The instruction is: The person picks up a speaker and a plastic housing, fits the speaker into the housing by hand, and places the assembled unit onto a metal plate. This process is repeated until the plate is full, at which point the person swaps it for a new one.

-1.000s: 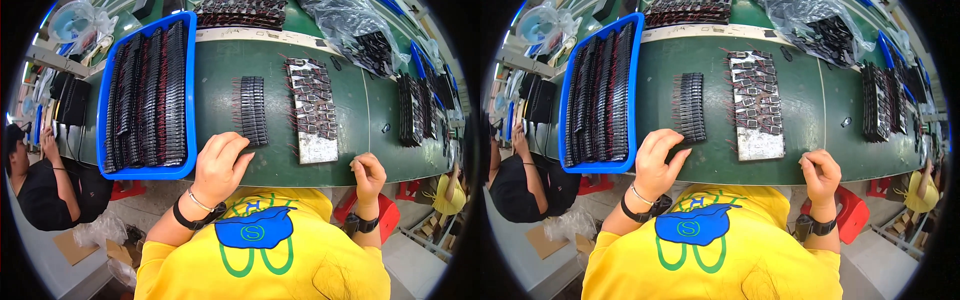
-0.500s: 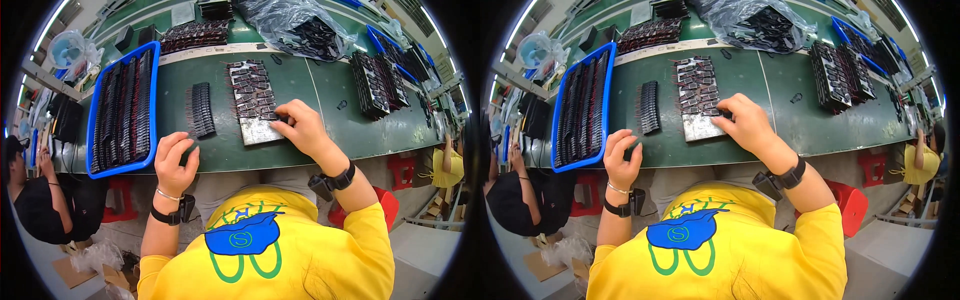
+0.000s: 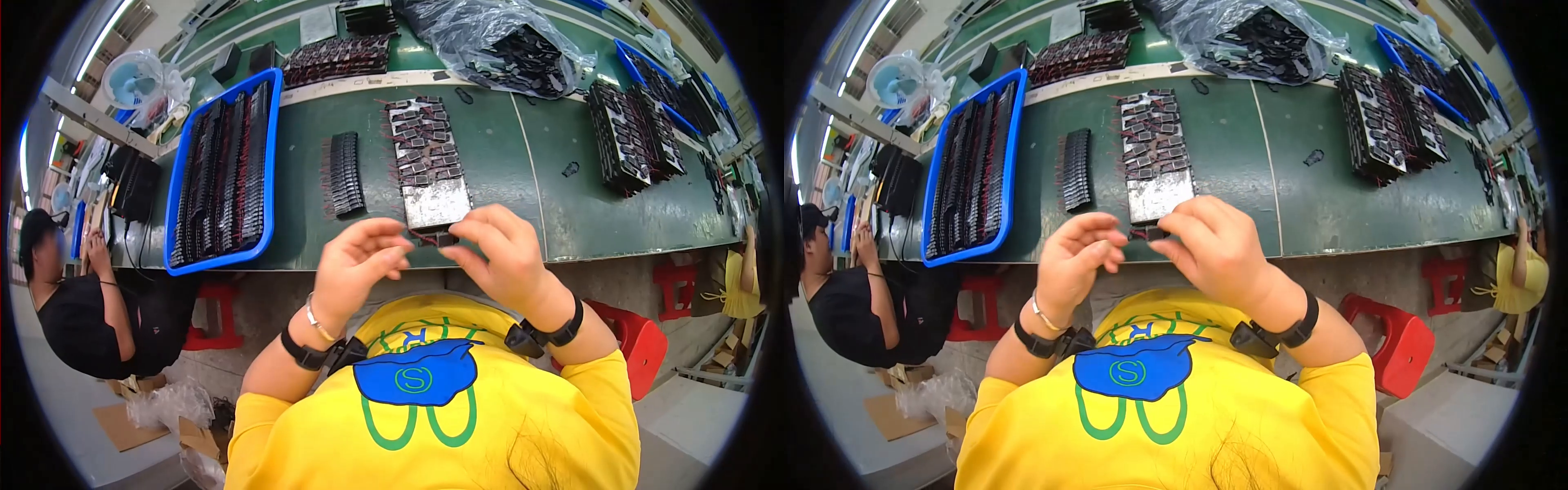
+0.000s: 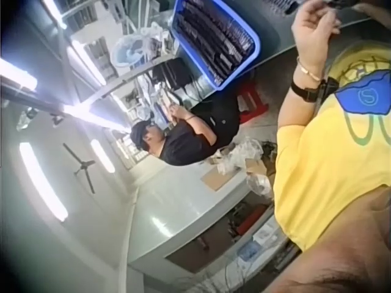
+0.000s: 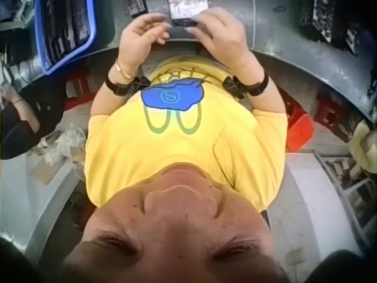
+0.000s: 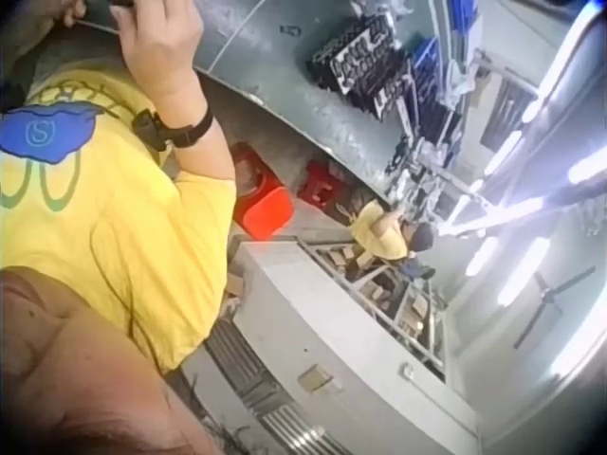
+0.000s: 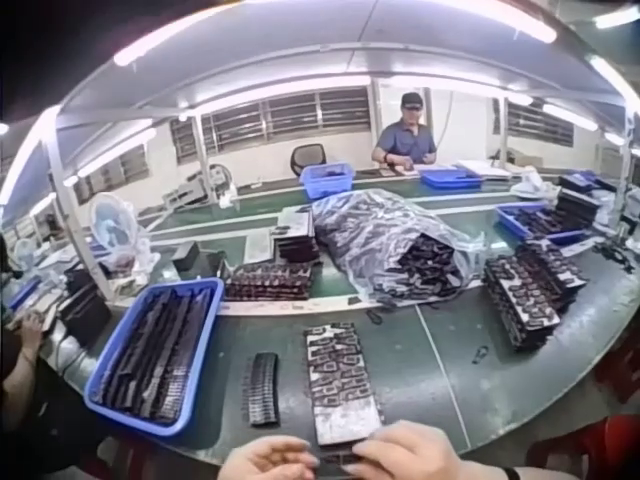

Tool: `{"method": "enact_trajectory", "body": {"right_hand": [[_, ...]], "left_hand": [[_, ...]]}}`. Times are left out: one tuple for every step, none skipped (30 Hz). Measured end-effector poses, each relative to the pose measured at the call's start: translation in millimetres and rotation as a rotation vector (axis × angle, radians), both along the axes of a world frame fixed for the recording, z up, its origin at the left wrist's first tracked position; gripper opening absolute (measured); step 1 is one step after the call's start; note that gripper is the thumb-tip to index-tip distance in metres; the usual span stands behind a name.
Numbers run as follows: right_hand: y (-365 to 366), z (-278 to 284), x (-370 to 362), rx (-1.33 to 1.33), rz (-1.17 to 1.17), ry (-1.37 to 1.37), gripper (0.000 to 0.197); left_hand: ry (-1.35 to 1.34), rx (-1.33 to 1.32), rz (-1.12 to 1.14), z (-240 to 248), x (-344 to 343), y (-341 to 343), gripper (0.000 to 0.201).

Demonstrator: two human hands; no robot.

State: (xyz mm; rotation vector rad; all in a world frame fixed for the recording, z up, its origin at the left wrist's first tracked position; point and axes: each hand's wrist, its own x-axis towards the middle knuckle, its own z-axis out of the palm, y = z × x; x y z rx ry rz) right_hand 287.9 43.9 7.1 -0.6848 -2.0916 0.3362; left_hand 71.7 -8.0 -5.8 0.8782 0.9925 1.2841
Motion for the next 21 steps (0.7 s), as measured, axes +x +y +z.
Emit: {"method": "enact_trajectory", "body": {"right_hand": [[-1,-1,-2,0.032,0.022,0.009,0.03],[-1,-3,-4,0.022,0.026,0.007,0.03],[0,-6,-4,0.021,0.018,-0.004,0.031],[1,-8,-3,0.02,0.006,-0.017,0.032],[3,-10,-3,0.02,-0.006,-0.03,0.033],[4,-10,-4,0.011,-0.005,-0.033,0.033],[5,-9,-6,0.015,0.002,-0.017,0.034],[7,-7,-8,0.018,0.009,0.0,0.034],[9,-8,-8,0.024,0.011,0.015,0.034],[12,-10,-7,0.017,0.006,0.013,0.034],[15,-12,-5,0.014,0.029,-0.002,0.034],[18,-14,-3,0.01,0.05,-0.016,0.034],[21,-17,-2,0.005,0.071,-0.03,0.034],[24,-19,-1,-0.002,0.066,-0.031,0.034],[27,-20,0,-0.009,0.057,-0.024,0.034],[30,-22,1,-0.017,0.048,-0.017,0.034],[32,-23,1,-0.024,0.04,-0.01,0.034],[35,-25,2,-0.031,0.037,-0.01,0.034],[37,-26,2,-0.043,0.029,-0.014,0.034],[38,-27,3,-0.054,0.023,-0.018,0.034],[39,-28,3,-0.065,0.018,-0.022,0.034]], "left_hand": [[-0.092,-0.035,-0.086,-1,5,6,0.014],[-0.095,-0.044,-0.082,-4,7,8,0.014],[-0.042,-0.018,-0.096,-6,9,10,0.014],[0.009,0.009,-0.114,-9,11,13,0.014],[0.06,0.036,-0.133,-11,12,14,0.014],[0.057,0.027,-0.133,-12,12,15,0.014],[0.068,0.025,-0.124,-14,13,16,0.014],[0.079,0.023,-0.117,-15,13,17,0.013],[0.09,0.023,-0.113,-15,14,20,0.013],[0.087,0.016,-0.119,-14,15,23,0.013],[0.079,-0.026,-0.124,-11,16,26,0.012],[0.071,-0.068,-0.13,-8,17,30,0.011],[0.064,-0.111,-0.137,-8,19,34,0.01],[0.063,-0.118,-0.143,-10,20,38,0.01],[0.163,-0.023,-0.116,-12,21,42,0.01],[0.263,0.073,-0.089,-15,22,45,0.01],[0.363,0.17,-0.062,-17,23,49,0.01],[0.362,0.164,-0.066,-18,23,53,0.01],[0.537,0.336,-0.03,-18,22,58,0.012],[0.71,0.511,0.007,-18,21,62,0.015],[0.881,0.689,0.047,-17,21,65,0.017]]}}
